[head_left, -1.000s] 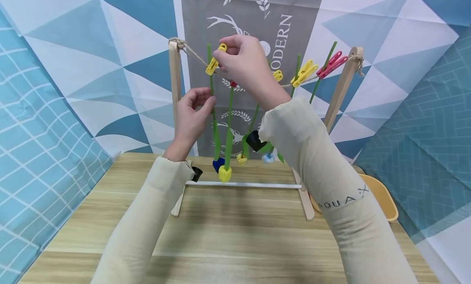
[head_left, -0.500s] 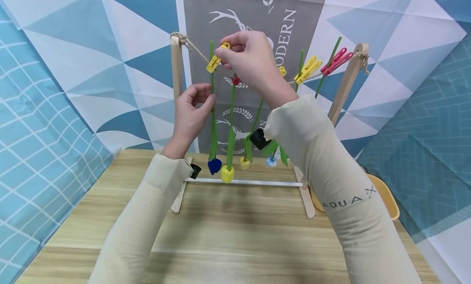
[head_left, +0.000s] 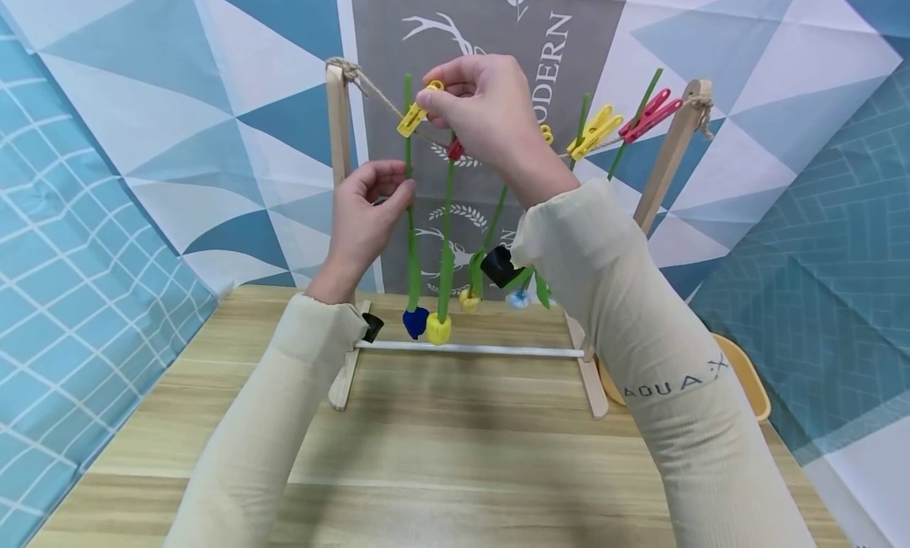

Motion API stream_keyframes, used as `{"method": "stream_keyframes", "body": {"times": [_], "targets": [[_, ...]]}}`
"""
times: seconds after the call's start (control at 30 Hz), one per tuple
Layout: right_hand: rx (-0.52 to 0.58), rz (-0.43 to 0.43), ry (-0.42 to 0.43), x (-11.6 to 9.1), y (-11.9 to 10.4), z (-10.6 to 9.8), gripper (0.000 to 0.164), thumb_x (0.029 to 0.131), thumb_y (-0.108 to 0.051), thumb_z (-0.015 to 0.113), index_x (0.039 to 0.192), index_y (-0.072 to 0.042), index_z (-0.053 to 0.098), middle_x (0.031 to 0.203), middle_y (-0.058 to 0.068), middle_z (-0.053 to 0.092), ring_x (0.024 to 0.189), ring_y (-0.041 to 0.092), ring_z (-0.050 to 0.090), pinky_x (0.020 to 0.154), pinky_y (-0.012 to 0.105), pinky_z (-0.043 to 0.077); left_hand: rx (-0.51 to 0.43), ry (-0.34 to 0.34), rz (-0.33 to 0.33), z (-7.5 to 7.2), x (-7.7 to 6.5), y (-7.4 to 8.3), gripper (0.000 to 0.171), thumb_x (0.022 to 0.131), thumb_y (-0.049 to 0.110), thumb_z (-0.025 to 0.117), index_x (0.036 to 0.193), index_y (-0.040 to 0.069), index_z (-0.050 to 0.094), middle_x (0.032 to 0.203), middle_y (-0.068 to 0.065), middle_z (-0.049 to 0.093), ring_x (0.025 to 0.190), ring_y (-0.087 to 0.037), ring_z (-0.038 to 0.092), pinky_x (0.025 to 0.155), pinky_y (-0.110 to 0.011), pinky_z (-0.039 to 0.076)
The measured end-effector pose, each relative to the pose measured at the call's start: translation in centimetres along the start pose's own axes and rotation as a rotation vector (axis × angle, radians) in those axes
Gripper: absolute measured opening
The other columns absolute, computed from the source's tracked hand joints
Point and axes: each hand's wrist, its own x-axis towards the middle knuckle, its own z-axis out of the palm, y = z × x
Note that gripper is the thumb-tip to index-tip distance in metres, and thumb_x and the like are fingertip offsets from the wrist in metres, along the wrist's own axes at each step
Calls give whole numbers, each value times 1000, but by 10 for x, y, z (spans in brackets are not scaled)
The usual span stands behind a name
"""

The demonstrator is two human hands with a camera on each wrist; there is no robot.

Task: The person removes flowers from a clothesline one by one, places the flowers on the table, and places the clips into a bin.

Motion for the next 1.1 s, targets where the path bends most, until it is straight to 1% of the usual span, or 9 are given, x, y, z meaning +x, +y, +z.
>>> {"method": "stream_keyframes", "body": {"times": [0.1, 0.23, 0.3, 0.43, 0.5, 0.57, 0.73, 0.97, 1.1], "targets": [[6, 2, 16, 0, 0, -1, 19, 87, -18, 66, 104, -11, 69, 91, 1, 68, 83, 13, 65, 76, 26, 50, -7, 7, -2, -1, 0, 1, 24, 88, 10, 63, 107, -4, 61, 88, 6, 61, 78, -5, 59, 72, -15, 51], [22, -26, 43, -1, -1, -1, 17, 87, -17, 66, 102, -10, 70, 89, 2, 69, 79, 13, 63, 71, 23, 48, 2, 17, 6, -2, 1, 1, 21, 88, 11, 63, 105, -1, 62, 88, 6, 62, 77, -6, 60, 71, -15, 51], [40, -41, 54, -1, -3, -2, 18, 87, -17, 66, 102, -9, 70, 91, 3, 69, 79, 12, 63, 73, 21, 49, 8, 22, 12, -4, 1, 1, 21, 88, 11, 63, 105, -1, 62, 88, 7, 61, 77, -6, 60, 71, -15, 51], [80, -56, 69, -2, -7, -3, 20, 87, -16, 66, 104, -8, 69, 99, 5, 70, 82, 13, 64, 78, 21, 51, 11, 34, 16, -7, 0, 1, 20, 88, 10, 62, 105, 0, 62, 90, 6, 60, 78, -6, 59, 71, -14, 51], [114, -68, 78, -3, -9, -5, 20, 86, -15, 66, 104, -7, 69, 99, 5, 69, 83, 14, 65, 79, 21, 52, 14, 38, 14, -9, -1, 1, 19, 88, 9, 61, 105, 0, 61, 89, 7, 59, 78, -7, 58, 71, -14, 51], [161, -80, 90, -4, -10, -7, 20, 86, -15, 66, 104, -6, 68, 99, 6, 68, 85, 14, 66, 80, 19, 51, 30, 37, 12, -12, -2, 2, 19, 88, 9, 61, 105, 0, 61, 88, 8, 58, 79, -7, 57, 72, -14, 51], [287, -101, 110, -13, -11, -17, 22, 85, -13, 66, 105, -4, 67, 101, 8, 66, 91, 17, 67, 84, 17, 51, 98, 14, 26, -17, -9, 5, 22, 88, 10, 60, 107, -2, 59, 88, 10, 56, 81, -6, 56, 72, -14, 50], [411, -139, 108, -31, -2, -33, 23, 85, -8, 65, 106, 0, 66, 99, 10, 65, 93, 21, 65, 86, 22, 52, 185, -27, 56, -20, -20, 9, 19, 88, 8, 59, 104, -3, 60, 89, 7, 56, 81, -6, 56, 69, -13, 48], [455, -110, 119, -43, 8, -44, 24, 85, -10, 66, 107, -1, 66, 104, 11, 64, 98, 22, 64, 87, 22, 51, 219, -56, 96, -19, -27, 12, 16, 88, 4, 59, 101, -4, 61, 91, 0, 57, 79, -7, 55, 67, -12, 47]]}}
